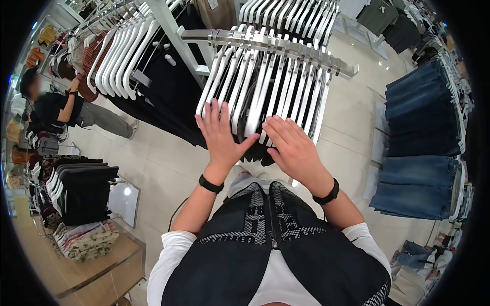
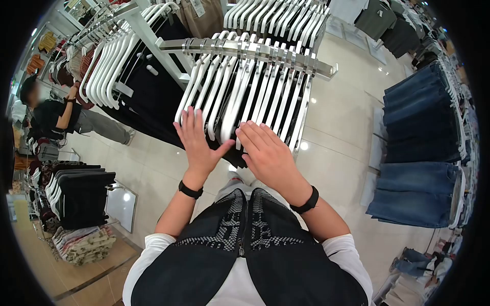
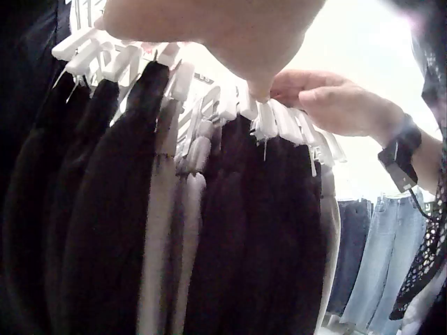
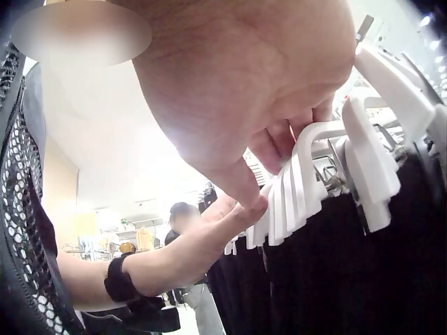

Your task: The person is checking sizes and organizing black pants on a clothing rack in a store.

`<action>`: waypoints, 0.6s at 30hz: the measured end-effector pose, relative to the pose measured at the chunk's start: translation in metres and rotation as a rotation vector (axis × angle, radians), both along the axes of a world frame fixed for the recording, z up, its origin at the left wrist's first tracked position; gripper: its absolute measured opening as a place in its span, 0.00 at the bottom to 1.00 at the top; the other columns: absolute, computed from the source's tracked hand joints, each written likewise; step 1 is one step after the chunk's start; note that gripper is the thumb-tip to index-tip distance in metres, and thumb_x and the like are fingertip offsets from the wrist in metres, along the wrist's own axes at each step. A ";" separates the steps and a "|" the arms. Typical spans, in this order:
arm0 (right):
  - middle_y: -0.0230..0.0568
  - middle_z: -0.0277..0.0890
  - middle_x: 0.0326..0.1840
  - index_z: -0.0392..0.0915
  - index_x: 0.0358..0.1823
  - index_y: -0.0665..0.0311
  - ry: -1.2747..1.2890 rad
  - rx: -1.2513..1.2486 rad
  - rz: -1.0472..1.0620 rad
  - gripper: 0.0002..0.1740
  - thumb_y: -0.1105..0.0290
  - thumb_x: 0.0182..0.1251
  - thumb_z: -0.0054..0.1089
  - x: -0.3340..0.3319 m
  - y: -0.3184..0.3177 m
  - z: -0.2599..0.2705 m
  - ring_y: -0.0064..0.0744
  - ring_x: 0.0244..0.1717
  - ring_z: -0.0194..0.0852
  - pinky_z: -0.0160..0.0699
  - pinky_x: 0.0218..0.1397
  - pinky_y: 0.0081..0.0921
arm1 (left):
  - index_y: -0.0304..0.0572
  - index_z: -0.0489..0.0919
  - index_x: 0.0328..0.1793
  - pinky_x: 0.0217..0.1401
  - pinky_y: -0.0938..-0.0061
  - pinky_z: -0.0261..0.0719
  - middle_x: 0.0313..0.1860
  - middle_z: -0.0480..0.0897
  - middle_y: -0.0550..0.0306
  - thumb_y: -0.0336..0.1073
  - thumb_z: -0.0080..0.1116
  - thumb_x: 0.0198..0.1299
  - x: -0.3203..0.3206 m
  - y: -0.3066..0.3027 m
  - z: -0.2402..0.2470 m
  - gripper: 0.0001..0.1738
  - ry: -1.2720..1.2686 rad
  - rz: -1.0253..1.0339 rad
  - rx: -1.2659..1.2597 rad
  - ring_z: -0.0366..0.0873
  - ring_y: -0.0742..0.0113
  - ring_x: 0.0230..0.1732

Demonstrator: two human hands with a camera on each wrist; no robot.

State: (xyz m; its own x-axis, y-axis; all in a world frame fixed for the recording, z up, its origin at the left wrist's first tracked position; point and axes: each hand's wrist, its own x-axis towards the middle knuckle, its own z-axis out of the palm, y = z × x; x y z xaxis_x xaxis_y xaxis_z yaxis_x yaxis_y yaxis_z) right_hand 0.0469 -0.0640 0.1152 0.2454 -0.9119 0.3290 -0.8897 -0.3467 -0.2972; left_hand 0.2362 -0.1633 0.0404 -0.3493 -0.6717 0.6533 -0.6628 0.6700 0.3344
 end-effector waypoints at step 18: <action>0.40 0.76 0.64 0.78 0.57 0.63 -0.032 -0.122 -0.098 0.23 0.75 0.58 0.64 -0.002 0.012 -0.004 0.40 0.69 0.71 0.69 0.70 0.39 | 0.39 0.62 0.79 0.81 0.38 0.36 0.81 0.57 0.38 0.69 0.66 0.51 -0.017 0.011 0.003 0.57 -0.076 -0.132 -0.059 0.48 0.40 0.83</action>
